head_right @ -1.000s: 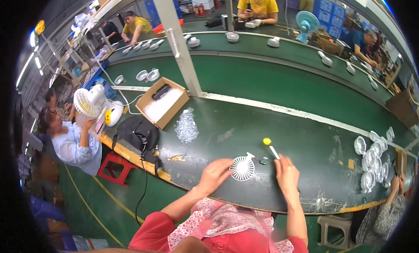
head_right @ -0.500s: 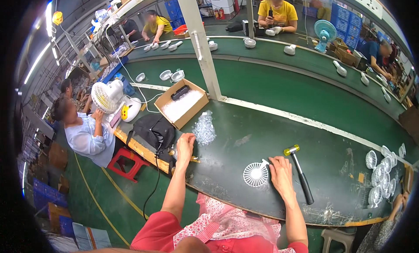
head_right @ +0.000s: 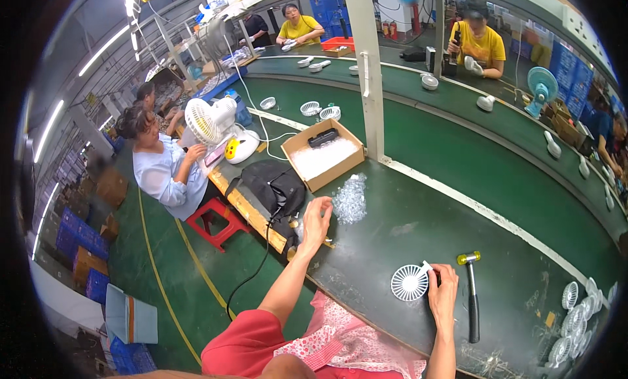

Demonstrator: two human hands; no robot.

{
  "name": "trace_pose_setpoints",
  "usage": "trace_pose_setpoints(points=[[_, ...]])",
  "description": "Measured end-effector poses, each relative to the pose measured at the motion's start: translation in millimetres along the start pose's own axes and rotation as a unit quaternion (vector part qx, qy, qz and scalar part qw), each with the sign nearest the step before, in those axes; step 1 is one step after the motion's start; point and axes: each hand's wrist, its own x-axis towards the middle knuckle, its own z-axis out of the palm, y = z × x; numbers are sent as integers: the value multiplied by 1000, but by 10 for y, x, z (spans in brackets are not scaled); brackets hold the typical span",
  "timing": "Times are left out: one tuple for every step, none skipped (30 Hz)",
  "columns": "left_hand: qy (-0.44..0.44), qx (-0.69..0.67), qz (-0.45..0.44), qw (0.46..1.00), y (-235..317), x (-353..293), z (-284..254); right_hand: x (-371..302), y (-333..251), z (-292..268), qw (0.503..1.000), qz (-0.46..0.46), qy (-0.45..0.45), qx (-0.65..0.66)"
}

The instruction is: The person assembles mini fans on an assembly line by taking fan grilles and fitting small components into them by hand.

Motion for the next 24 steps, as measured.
trace_pose_setpoints(points=[[0,-22,20,1000,119,-40,-6,-25,-14,-2,996,43,5,73],[0,-46,39,998,250,-92,3,-56,-36,-9,986,87,12,144],[-28,-90,18,995,345,-186,33,-75,-112,-37,980,108,11,165],[-89,-224,-82,967,460,-294,108,-88,-166,-46,977,116,15,176],[-150,-352,-181,906,571,-404,177,-108,-212,-56,974,125,20,186],[-225,-433,-259,834,675,-497,232,-144,-227,-43,973,120,38,191],[-275,-514,-298,756,736,-586,288,-172,-242,-26,973,103,47,201],[-323,-585,-335,664,784,-664,340,-180,-300,-26,974,93,51,201],[-352,-618,-374,595,813,-731,394,-194,-334,-14,975,86,52,197],[-357,-610,-394,588,899,-771,404,-197,-363,6,977,73,57,194],[-365,-601,-411,580,984,-801,417,-203,-378,21,973,77,52,211],[-364,-591,-410,592,1002,-834,447,-191,-438,20,970,77,55,225],[-367,-595,-411,586,1037,-844,468,-188,-445,44,968,76,63,229],[-368,-598,-413,580,1079,-853,481,-196,-468,23,966,95,54,235],[-359,-597,-429,575,1094,-862,491,-201,-473,28,962,101,55,247],[-363,-597,-425,576,1113,-877,511,-209,-481,8,963,102,51,244],[-366,-597,-420,577,1141,-893,534,-221,-484,-6,962,106,55,247],[-363,-596,-420,580,1178,-902,534,-229,-486,-13,960,107,55,251],[-369,-595,-420,578,1202,-909,541,-241,-472,-26,962,104,47,249],[-372,-590,-421,580,1220,-913,546,-252,-463,-27,961,107,51,249],[-373,-586,-421,582,1233,-919,548,-262,-454,-19,962,101,49,250],[-376,-585,-422,582,1248,-927,545,-267,-450,-10,962,94,47,251],[-374,-578,-417,593,1263,-937,540,-267,-451,-3,962,95,49,252],[-373,-571,-413,604,1282,-946,535,-265,-454,-7,963,88,51,249]])
